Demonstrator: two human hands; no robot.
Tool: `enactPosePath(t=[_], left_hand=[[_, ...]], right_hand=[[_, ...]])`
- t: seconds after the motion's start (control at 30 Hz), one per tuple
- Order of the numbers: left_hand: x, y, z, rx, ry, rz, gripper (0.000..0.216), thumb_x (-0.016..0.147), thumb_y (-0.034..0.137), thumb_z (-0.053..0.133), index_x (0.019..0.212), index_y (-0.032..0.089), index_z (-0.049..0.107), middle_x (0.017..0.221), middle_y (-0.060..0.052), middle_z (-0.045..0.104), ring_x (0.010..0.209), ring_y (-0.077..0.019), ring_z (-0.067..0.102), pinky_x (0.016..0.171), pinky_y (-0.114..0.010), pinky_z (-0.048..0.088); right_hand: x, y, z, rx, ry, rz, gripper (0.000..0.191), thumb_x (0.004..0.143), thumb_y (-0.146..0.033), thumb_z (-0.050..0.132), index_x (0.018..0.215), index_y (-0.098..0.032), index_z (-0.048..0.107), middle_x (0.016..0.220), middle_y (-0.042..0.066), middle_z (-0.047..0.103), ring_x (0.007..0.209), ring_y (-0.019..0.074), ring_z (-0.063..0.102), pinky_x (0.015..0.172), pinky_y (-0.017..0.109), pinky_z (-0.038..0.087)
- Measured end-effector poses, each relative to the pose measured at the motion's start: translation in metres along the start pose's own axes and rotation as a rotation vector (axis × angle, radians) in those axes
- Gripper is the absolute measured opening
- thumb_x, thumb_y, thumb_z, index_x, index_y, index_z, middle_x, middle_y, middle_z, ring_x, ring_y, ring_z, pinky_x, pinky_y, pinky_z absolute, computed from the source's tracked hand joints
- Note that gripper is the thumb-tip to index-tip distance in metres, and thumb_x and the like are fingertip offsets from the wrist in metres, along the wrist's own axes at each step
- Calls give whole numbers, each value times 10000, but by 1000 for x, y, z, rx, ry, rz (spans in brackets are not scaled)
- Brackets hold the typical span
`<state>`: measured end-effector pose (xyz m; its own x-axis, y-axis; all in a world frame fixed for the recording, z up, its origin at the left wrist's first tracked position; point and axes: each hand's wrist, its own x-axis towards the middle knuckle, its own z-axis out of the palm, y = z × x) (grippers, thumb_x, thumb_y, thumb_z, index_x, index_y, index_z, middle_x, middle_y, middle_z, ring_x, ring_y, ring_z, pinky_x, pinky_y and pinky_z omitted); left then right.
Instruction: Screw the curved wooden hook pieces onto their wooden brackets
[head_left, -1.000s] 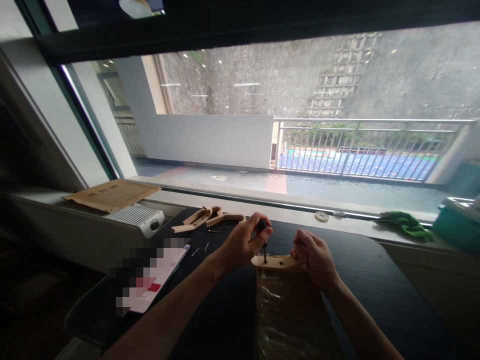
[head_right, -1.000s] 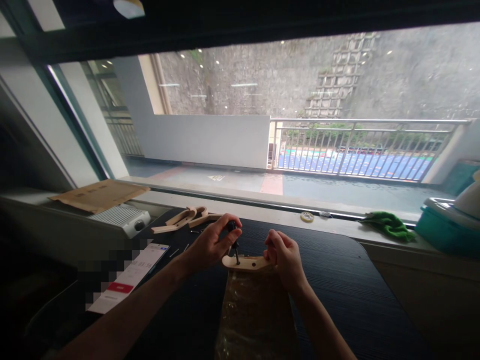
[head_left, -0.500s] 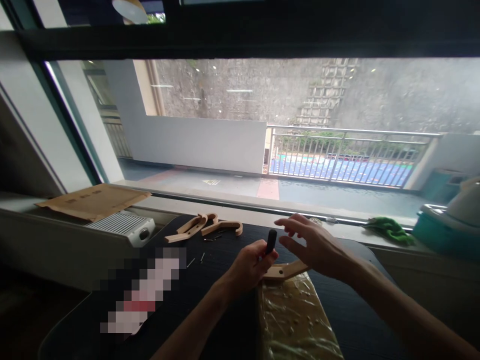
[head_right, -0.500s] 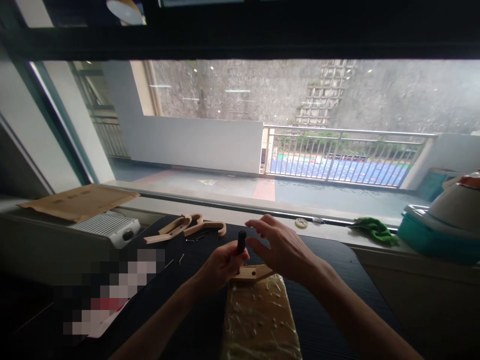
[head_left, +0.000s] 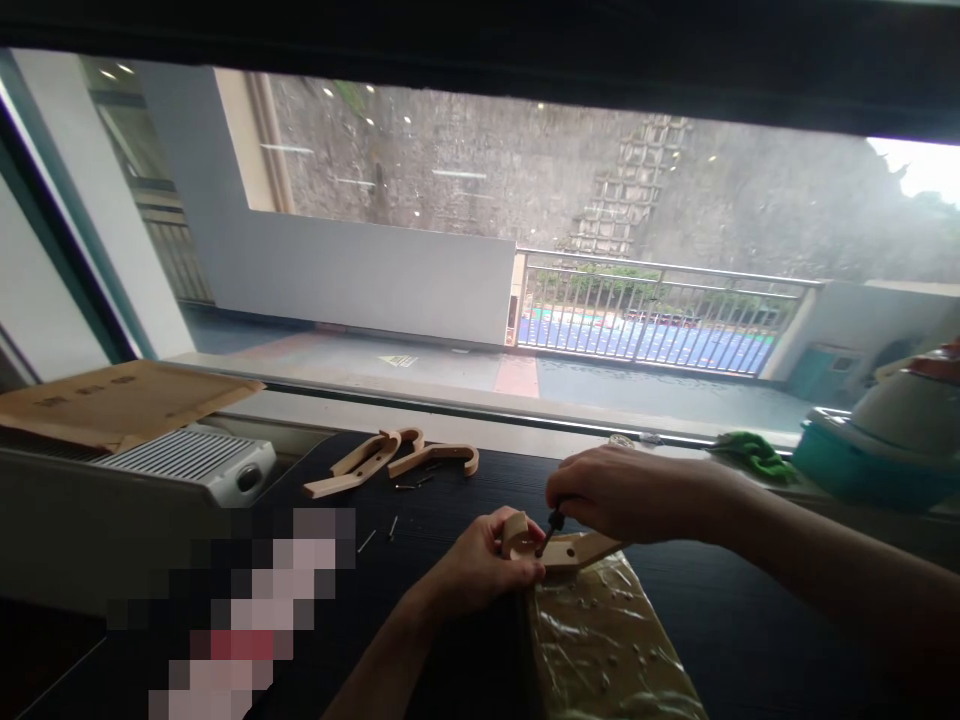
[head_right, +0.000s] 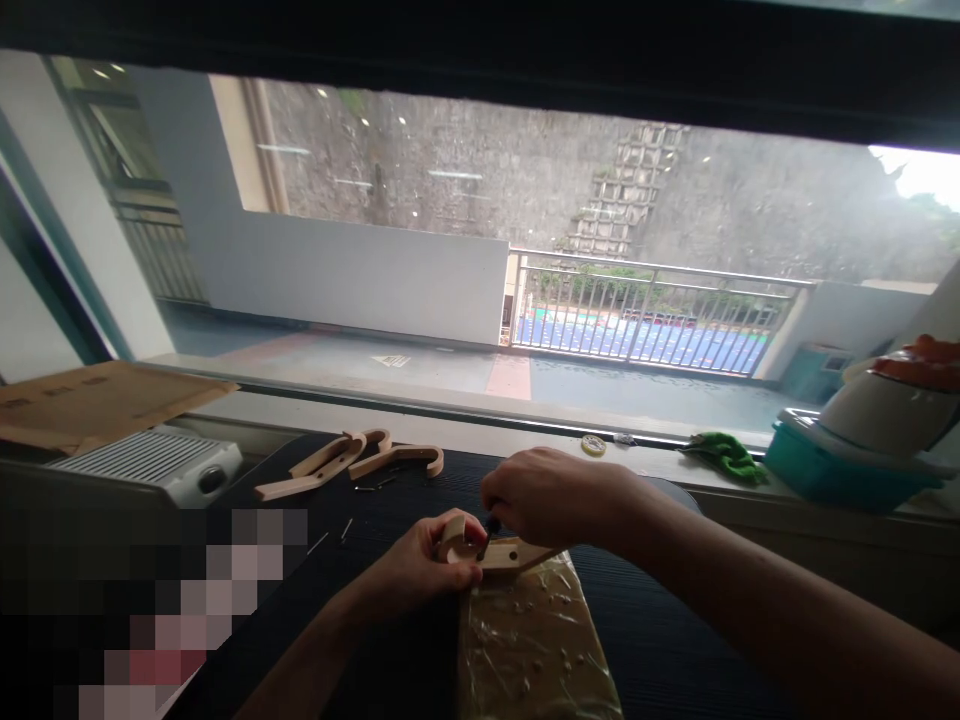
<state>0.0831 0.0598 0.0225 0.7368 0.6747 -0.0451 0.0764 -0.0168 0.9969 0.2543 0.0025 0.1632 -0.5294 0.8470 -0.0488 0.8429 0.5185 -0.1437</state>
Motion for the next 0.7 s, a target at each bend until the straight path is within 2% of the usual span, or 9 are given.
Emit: enactPosePath(t=[0.17,0.4,0.53,0.6,0.7], left_hand=[[1,-5,-1,-40,-37,8,317,625,177,670,920,140,560,684,59,472,601,-71,396,577,-199,323],[1,-6,-2,-44,-42,3,310,617,194,686,902,157,569,663,69,450,591,-69,382,564,-197,314],[2,-8,-3,-43,-55,14,316,625,201,688,916,159,571,672,69,454,599,-69,391,578,-199,323],[2,-9,-3,-37,-56,15,325,627,209,691,924,164,566,683,67,464,608,-72,404,590,-204,330],[3,-8,-3,-29,-60,5,307,626,213,694,896,162,557,695,64,478,619,-77,417,597,-209,335]], right_hand=[[6,5,4,-20,-22,2,201,841,-179,444,831,-193,644,788,22,653,694,129,537,606,260,358],[7,2,7,-80,-7,66,247,874,-266,422,764,-183,627,656,-1,596,569,94,448,527,243,295],[9,-7,4,-198,3,112,222,872,-287,443,802,-198,634,647,-2,595,540,98,451,492,247,258],[11,-13,2,-272,23,58,169,855,-258,484,795,-190,626,655,4,592,531,99,446,486,252,243],[14,-19,2,-317,91,-111,151,827,-141,513,700,-183,582,645,5,567,518,93,403,487,259,224]])
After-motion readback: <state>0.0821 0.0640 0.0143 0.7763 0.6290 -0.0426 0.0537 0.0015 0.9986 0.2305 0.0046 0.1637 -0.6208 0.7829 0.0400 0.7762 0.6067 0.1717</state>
